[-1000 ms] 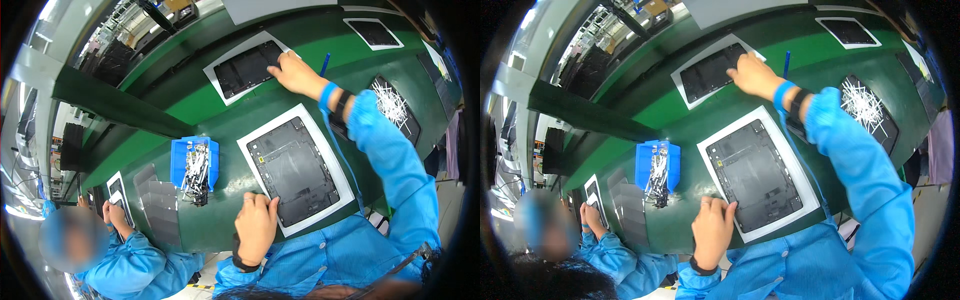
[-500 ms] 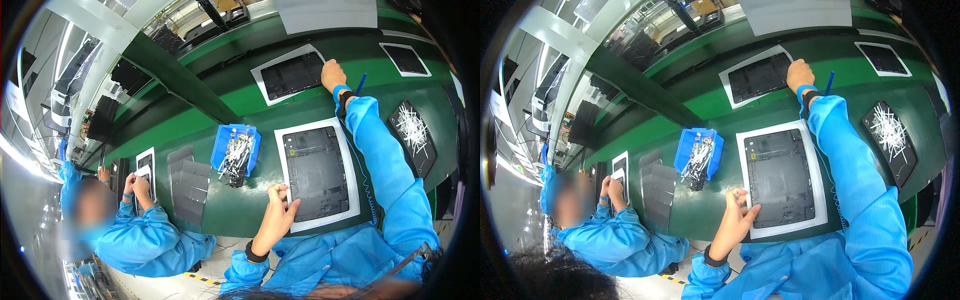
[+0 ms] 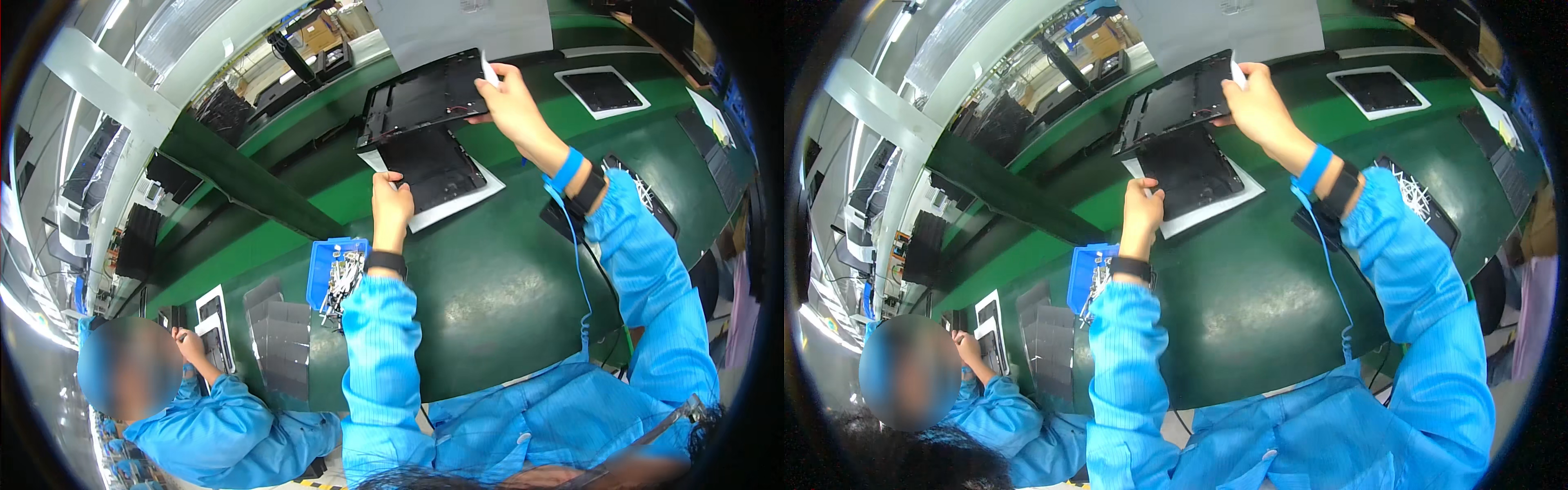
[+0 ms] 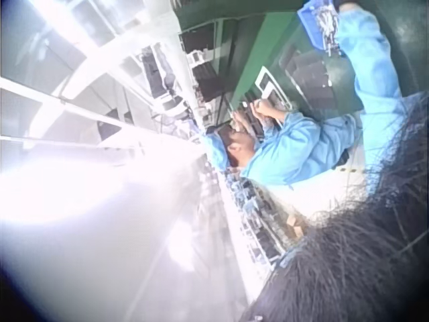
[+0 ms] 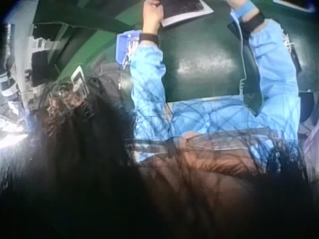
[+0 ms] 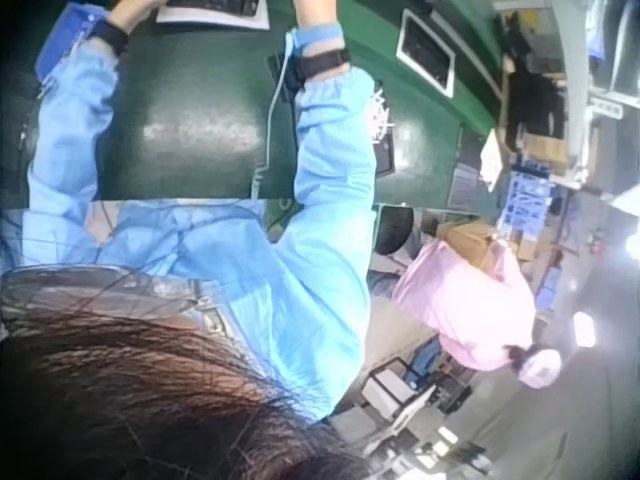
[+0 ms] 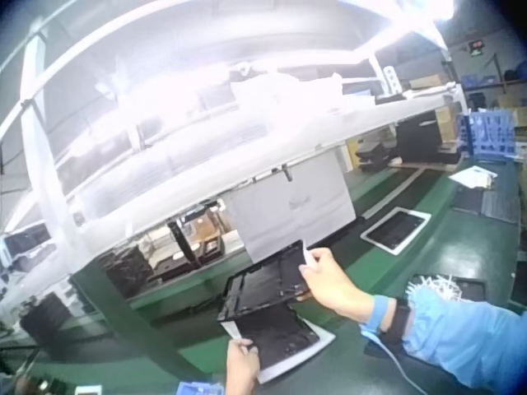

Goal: The recorder and nearby workers are assembling internal components of tablet or laptop housing on a production line.

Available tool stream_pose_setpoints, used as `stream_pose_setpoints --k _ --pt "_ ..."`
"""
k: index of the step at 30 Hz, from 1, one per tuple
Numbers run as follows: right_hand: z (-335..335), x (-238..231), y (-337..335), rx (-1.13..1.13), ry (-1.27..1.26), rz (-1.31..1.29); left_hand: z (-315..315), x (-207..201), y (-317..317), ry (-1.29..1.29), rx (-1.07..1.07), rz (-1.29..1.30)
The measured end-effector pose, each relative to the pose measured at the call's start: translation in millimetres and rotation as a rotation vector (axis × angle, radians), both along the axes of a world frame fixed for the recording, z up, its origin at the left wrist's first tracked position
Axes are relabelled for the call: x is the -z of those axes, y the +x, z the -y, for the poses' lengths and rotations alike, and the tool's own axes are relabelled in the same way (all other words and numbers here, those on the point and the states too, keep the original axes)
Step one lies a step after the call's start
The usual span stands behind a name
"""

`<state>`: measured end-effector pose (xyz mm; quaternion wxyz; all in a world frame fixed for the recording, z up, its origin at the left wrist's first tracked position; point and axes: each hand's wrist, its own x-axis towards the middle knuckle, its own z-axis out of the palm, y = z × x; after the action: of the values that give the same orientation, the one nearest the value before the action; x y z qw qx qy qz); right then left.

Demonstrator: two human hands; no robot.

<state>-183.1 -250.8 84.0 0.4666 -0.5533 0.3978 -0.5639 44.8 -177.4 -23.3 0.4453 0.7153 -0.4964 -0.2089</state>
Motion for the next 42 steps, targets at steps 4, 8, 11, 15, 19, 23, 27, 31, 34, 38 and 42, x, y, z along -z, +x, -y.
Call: stream_pose_setpoints --k 4,8,11,15,19,23,27,31,34,38,42 --pt "-38 -2 -29 -0.05 -0.028 0.127 59 32 36 0.198 -0.03 -0.015" --pt "-91 11 -54 -0.071 0.083 0.124 72 33 39 0.196 0.126 -0.184" --pt "-125 31 -83 -0.081 0.119 0.202 37 33 18 0.057 0.304 -0.603" --pt "-158 41 -98 -0.059 0.096 0.201 -33 41 -18 -0.131 0.452 -1.163" --pt "-179 49 -121 -0.092 0.168 0.244 -128 -31 -86 -0.177 0.11 -1.512" --pt "-228 77 -132 -0.113 0.515 0.188 -192 -34 -105 -0.193 0.258 -1.708" --pt "-273 89 -122 -0.331 0.762 0.071 -218 -5 -97 0.098 0.133 -1.197" --pt "-285 96 -136 -0.757 1.001 -0.018 -221 7 -70 0.24 0.125 -1.201" --pt "-276 90 -132 -0.651 1.014 -0.022 -224 8 -67 0.219 0.012 -1.175" --pt "-249 94 -136 -0.517 0.938 -0.17 -243 -9 -78 0.266 -0.093 -1.271" --pt "-214 93 -148 -0.466 0.814 -0.313 -273 -23 -87 0.38 -0.026 -1.416"
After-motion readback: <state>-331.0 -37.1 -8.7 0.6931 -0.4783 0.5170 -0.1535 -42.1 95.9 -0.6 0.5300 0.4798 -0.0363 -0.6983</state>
